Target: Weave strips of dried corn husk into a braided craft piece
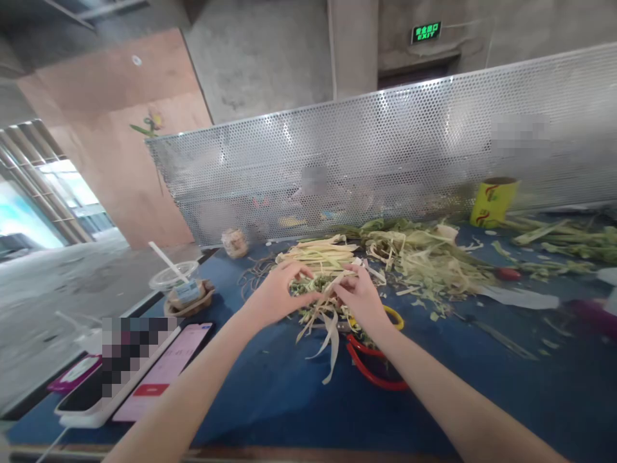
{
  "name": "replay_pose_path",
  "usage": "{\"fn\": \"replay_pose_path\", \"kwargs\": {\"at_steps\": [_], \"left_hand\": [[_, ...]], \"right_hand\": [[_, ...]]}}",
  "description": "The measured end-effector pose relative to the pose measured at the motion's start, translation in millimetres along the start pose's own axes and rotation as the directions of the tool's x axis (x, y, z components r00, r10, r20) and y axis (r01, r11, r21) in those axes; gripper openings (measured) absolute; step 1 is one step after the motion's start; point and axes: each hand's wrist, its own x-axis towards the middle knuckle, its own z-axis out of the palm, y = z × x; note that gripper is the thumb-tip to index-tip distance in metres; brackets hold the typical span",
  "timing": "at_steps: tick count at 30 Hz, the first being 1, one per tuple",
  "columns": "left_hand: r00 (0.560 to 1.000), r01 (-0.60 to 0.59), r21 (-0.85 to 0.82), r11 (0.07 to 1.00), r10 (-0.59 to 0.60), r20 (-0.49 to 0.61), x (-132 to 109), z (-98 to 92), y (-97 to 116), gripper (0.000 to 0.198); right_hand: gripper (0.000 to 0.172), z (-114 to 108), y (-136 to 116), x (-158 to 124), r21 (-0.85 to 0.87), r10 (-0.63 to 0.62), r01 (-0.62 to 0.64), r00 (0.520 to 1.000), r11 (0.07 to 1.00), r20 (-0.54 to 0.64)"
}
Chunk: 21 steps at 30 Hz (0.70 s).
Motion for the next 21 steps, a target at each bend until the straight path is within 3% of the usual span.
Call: {"fn": "replay_pose_path", "kwargs": {"at_steps": [3,10,14,17,21], "left_hand": [[0.991,-0.013,-0.057,0.998,0.021,0.135,-14,8.5,-2,0.018],[1.0,0.015,-0.123,0.992,-0.017,-0.017,-16,37.8,-18,0.02],[0.98,0.148,-0.236,0.96,-0.175,-0.097,-24,41.4,-31,0.02],[0.984,0.138,-0.197,0.97,-0.158,-0.087,-28,42.3,-31,0.019],[0.99,0.114,-0.145,0.983,-0.124,-0.062,-28,42.6,-27,0.017]], "right_hand": [[0.045,2,-2,-3,0.023,0.0,0.0,1.0,1.0,0.007],[0.048,3,-2,1,0.105,0.07,-0.072,0.997,0.992,0.022],[0.054,8,-3,-6,0.116,0.213,-0.237,0.959,0.965,0.184],[0.046,11,-1,-12,0.059,0.298,-0.332,0.901,0.941,0.316],[0.03,9,-1,-11,0.022,0.255,-0.275,0.917,0.961,0.305]]}}
